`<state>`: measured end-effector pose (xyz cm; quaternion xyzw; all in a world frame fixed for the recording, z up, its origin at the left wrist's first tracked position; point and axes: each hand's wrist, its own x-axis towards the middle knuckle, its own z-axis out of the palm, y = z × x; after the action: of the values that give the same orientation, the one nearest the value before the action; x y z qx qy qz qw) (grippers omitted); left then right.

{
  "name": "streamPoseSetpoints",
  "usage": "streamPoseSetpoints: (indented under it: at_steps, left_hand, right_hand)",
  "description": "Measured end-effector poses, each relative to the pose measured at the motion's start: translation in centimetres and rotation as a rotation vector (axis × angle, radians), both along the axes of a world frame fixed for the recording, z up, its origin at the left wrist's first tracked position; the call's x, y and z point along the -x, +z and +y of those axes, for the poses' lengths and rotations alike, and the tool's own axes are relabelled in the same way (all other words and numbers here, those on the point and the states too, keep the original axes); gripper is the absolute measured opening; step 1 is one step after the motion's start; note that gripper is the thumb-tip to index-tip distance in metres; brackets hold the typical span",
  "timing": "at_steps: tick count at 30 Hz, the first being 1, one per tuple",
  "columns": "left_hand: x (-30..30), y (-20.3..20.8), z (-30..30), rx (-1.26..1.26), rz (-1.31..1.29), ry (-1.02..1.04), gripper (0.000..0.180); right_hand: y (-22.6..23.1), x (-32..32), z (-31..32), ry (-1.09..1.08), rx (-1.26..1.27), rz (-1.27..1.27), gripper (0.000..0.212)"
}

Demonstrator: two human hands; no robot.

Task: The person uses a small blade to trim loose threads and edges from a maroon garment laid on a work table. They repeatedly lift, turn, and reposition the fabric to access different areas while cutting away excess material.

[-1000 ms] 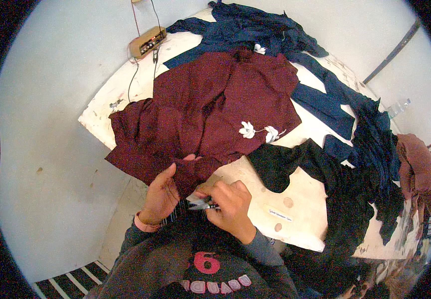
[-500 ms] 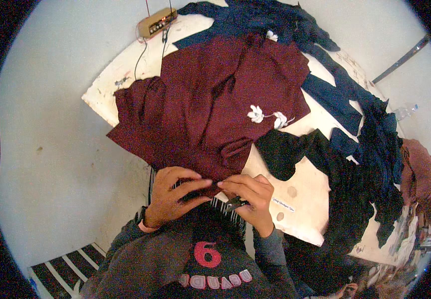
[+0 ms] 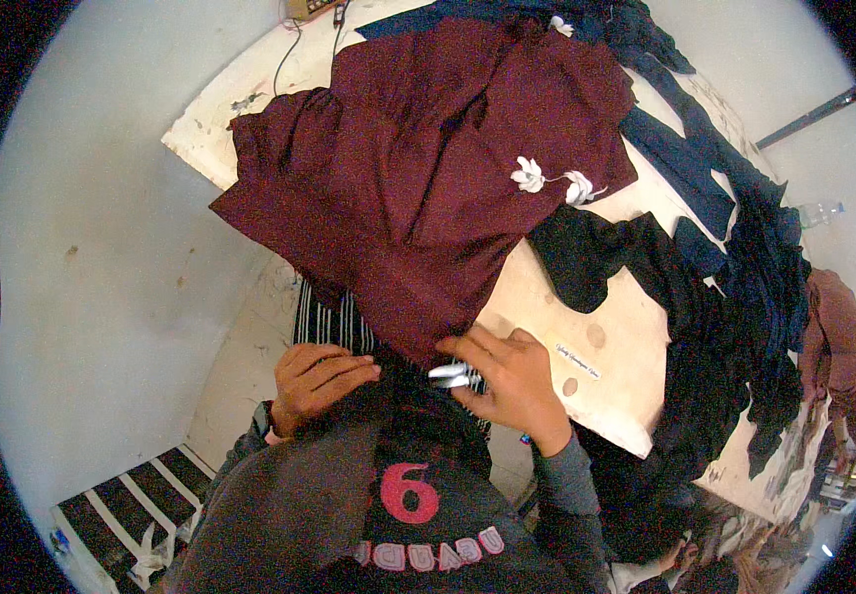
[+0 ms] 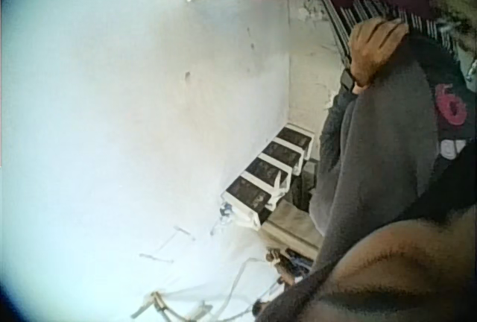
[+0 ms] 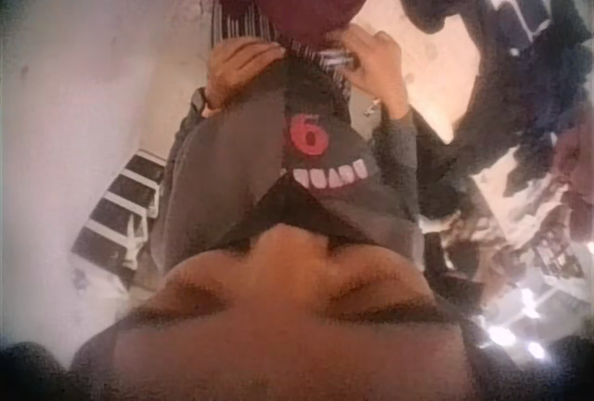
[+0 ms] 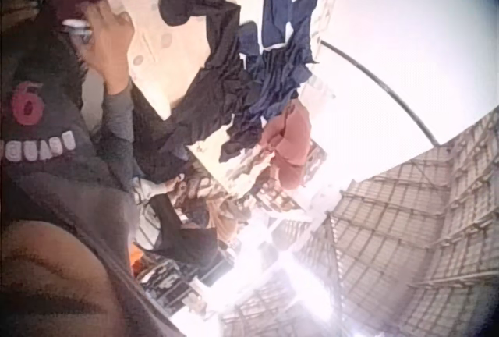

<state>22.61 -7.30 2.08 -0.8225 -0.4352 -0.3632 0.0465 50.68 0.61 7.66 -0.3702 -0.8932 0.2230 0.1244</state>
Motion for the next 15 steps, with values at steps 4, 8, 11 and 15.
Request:
streamPoseSetpoints:
  at_steps: [4,8,11,15]
  left_hand:
    - [0.2,-2.2,-1.6,0.119,-0.134,0.026,0.030]
    - [-0.7,-2.3,-2.4,0.632,-0.586,0.159,0.029]
    - [-2.0,-2.4,-1.5,1.038,-1.046,0.100,0.033]
    - [-4.1,-3.0,-0.1,1.034,-1.004,-0.019,0.042]
  right_hand:
    - [2.8,0.8,1.4,0.126,-0.015,-0.046,0.045]
    - [3.7,1.5,2.5,0.236,-0.174,-0.130,0.034]
    - [4.6,2.7,2.9,0.313,-0.341,-0.194,0.029]
    - [4.8,4.2,2.7,0.419,-0.445,-0.308,0.021]
